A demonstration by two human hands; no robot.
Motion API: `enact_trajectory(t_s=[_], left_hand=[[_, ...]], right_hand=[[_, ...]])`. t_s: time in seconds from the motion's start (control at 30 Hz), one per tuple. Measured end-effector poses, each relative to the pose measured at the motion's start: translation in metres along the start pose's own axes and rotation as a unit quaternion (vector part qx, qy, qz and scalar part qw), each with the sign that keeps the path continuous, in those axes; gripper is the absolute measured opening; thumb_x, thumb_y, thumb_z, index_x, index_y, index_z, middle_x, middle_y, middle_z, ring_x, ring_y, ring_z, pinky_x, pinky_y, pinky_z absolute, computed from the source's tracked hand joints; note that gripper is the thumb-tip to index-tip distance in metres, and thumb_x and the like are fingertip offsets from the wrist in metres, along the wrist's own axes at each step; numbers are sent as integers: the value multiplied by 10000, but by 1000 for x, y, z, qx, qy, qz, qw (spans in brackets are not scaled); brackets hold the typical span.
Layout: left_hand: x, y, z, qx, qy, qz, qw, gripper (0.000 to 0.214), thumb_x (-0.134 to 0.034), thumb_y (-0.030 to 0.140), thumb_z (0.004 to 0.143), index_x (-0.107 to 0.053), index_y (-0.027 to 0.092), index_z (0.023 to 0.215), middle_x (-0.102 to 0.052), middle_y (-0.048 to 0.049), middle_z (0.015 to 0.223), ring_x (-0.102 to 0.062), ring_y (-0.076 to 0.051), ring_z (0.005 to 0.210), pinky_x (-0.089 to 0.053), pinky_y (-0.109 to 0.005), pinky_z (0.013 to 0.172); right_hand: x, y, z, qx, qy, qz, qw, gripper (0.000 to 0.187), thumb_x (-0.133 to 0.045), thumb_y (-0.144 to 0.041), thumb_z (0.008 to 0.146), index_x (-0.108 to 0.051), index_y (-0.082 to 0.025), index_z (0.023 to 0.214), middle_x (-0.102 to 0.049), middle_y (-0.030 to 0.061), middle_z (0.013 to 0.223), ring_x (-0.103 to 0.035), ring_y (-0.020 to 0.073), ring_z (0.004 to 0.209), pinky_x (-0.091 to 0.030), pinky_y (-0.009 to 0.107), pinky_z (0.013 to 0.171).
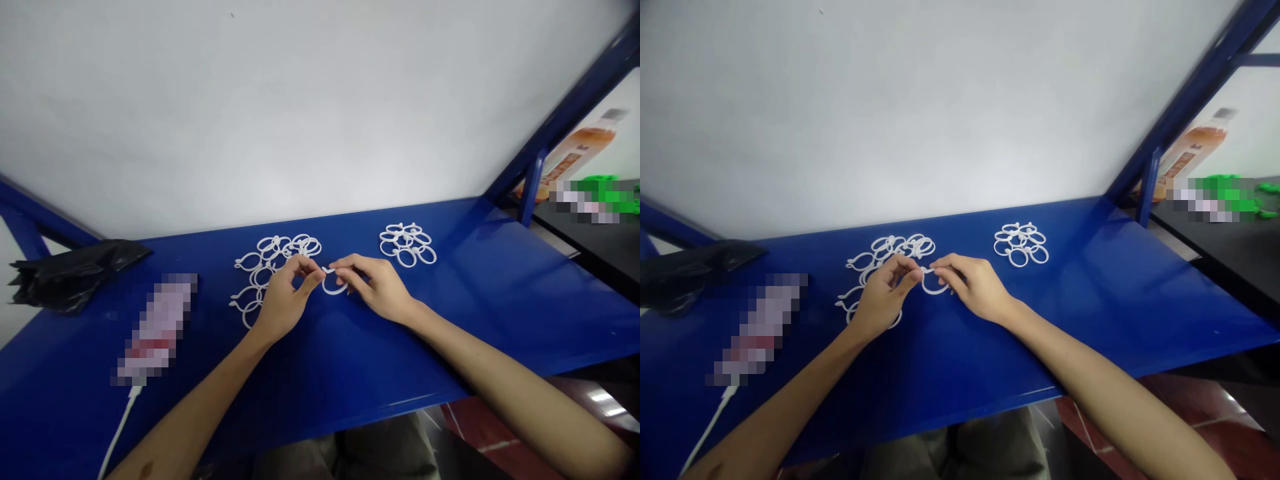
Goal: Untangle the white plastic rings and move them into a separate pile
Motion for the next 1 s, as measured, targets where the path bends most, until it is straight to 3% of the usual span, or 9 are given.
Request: enact_trajectory(t_s=[0.13, 0.3, 0.5, 0.6, 0.7, 0.77, 0.9, 1.0], left_hand=[[0, -4, 0, -18, 16, -28, 999, 369, -638, 579, 870, -589, 218, 807, -613, 18, 754, -567, -133, 698, -439, -262, 652], [1, -2, -4, -56, 25, -14, 998, 481, -570, 698, 842, -618, 221, 806, -623, 5, 751, -565, -144, 688, -458, -279, 678], [0, 3, -2, -113, 9, 74, 991, 514, -451, 673, 918, -634, 219, 761, -641, -3, 730, -576, -158, 704, -478, -291, 691], [-3, 0, 4, -138, -1, 182, 974, 462, -441, 610, 958, -676, 215, 919, -713, -39, 916, -611, -214, 914, -503, -361, 849], [-7, -11, 7, -123, -9, 336, 934, 460, -452, 529, 985, -633, 176, 1219, -642, -109, 1314, -480, -328, 1282, -387, -511, 1080], [-8, -18, 8, -100, -21, 409, 907, 489, -457, 494, 991, -591, 145, 1305, -549, -137, 1441, -379, -375, 1383, -319, -558, 1131], [-7, -20, 6, -114, -29, 456, 882, 428, -525, 441, 972, -607, 150, 1276, -608, -129, 1364, -431, -378, 1327, -335, -547, 1114], [-7, -17, 5, -142, -19, 457, 878, 335, -560, 372, 959, -625, 168, 1216, -670, -111, 1210, -511, -347, 1193, -397, -516, 1043]], right_hand=[[-2, -6, -1, -1, -43, 14, 999, 191, -518, -317, 1007, -657, -186, 989, -708, 5, 784, -620, 104, 591, -504, 230, 594], [-1, -14, -4, 61, -50, -13, 997, 165, -505, -280, 1013, -642, -196, 975, -729, 40, 929, -689, 150, 821, -535, 263, 737], [-2, -11, -5, 121, -69, -83, 987, 219, -429, -270, 1040, -632, -188, 1045, -704, 69, 942, -670, 168, 828, -541, 296, 750], [5, -4, 0, 119, -44, -141, 982, 242, -426, -267, 1039, -652, -189, 1072, -686, 87, 985, -659, 185, 886, -539, 318, 793], [28, 11, 5, 49, 20, -270, 961, 280, -422, -239, 1025, -683, -179, 1109, -635, 121, 1068, -640, 204, 878, -530, 334, 777], [53, 24, 7, -43, 68, -372, 925, 309, -420, -205, 1003, -698, -173, 1135, -613, 141, 1115, -630, 217, 846, -515, 339, 730], [103, 47, 3, -223, 117, -465, 849, 301, -466, -223, 967, -727, -175, 1108, -640, 144, 1076, -633, 232, 819, -484, 341, 708], [119, 60, 0, -275, 108, -473, 830, 269, -500, -261, 954, -725, -186, 1080, -663, 141, 1061, -642, 244, 836, -471, 344, 703]])
Point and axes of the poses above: each hand's wrist, its own z-axis towards the middle knuckle, its own x-axis out of the back of the hand, y = z × x, the point moved 2 cm from there along z, towards the middle knuckle
